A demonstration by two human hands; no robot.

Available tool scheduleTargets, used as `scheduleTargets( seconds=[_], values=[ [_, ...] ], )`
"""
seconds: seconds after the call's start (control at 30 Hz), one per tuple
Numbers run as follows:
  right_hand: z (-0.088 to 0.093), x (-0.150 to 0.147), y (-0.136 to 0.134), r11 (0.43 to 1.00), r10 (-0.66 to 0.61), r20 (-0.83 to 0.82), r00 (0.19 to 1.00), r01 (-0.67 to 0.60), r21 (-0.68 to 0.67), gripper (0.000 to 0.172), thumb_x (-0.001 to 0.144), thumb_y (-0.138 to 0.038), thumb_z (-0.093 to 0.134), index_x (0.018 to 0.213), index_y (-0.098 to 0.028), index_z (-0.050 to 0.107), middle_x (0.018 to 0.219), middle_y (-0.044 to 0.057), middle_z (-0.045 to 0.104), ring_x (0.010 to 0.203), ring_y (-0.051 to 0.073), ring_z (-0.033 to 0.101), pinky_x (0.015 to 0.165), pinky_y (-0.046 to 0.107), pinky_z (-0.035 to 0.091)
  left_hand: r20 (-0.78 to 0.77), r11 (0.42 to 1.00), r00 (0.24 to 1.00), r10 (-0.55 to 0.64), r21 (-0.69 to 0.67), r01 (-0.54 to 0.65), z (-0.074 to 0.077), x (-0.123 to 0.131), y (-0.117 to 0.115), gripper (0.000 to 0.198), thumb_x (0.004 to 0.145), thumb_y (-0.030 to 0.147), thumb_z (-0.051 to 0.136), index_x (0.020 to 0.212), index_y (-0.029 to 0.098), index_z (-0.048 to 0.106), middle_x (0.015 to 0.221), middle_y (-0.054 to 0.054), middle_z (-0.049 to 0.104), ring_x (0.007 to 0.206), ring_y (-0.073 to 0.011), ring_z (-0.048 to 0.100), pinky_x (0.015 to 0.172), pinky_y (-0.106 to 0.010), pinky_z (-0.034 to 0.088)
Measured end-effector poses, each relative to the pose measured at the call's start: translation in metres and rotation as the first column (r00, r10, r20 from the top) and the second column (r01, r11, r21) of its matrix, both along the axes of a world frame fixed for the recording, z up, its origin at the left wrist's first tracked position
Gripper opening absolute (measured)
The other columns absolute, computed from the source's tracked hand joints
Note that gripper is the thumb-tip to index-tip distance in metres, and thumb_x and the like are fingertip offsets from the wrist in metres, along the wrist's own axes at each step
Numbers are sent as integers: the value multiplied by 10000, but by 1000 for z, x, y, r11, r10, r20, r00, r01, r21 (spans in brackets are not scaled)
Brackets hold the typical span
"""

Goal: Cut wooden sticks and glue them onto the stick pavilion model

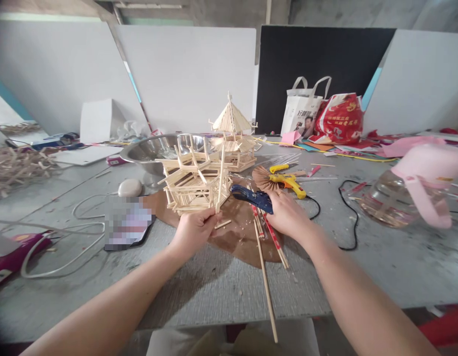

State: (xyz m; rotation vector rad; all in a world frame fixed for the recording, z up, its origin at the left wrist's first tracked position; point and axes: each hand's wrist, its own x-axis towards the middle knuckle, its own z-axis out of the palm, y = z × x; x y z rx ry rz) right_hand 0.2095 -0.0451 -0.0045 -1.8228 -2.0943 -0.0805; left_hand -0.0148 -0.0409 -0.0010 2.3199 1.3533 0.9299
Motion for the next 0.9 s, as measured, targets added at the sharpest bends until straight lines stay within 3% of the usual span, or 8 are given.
scheduleTargets(
  seconds=[0.13, 0.27, 0.63, 0.9],
  values=[
    [-3, -7, -4, 992, 110, -98, 989, -102, 80, 484, 659, -157, 470, 1142, -150, 445, 1083, 108, 531, 1007, 230, 477, 837, 329, 372, -30, 998, 999, 39, 48, -37, 0, 0, 1, 313, 776, 241, 399, 475, 159, 366, 428, 52, 362, 453, -64, 330, 484, -174, 271],
    [-1, -14, -9, 992, 123, -146, 982, -117, 48, 449, 655, -133, 471, 1103, -154, 464, 1041, 104, 545, 945, 217, 508, 787, 316, 391, -82, 991, 993, 81, 109, -72, -1, 0, 2, 280, 769, 216, 402, 498, 159, 439, 439, 40, 401, 461, -72, 362, 492, -182, 284],
    [1, -29, -17, 988, 156, -96, 983, -156, 3, 528, 647, -114, 468, 1170, -143, 403, 1045, 101, 511, 976, 218, 458, 832, 313, 351, -195, 965, 979, 68, 260, -16, -3, 1, 0, 229, 783, 183, 409, 586, 158, 525, 500, 10, 519, 460, -83, 440, 481, -199, 303],
    [0, -31, -17, 991, 133, -22, 991, -133, 9, 518, 639, -156, 477, 1153, -113, 429, 1096, 128, 500, 1009, 244, 439, 857, 337, 336, -244, 963, 968, 59, 268, 9, -7, 0, 2, 199, 771, 144, 403, 652, 159, 562, 580, -15, 585, 516, -104, 522, 498, -205, 341]
  ],
)
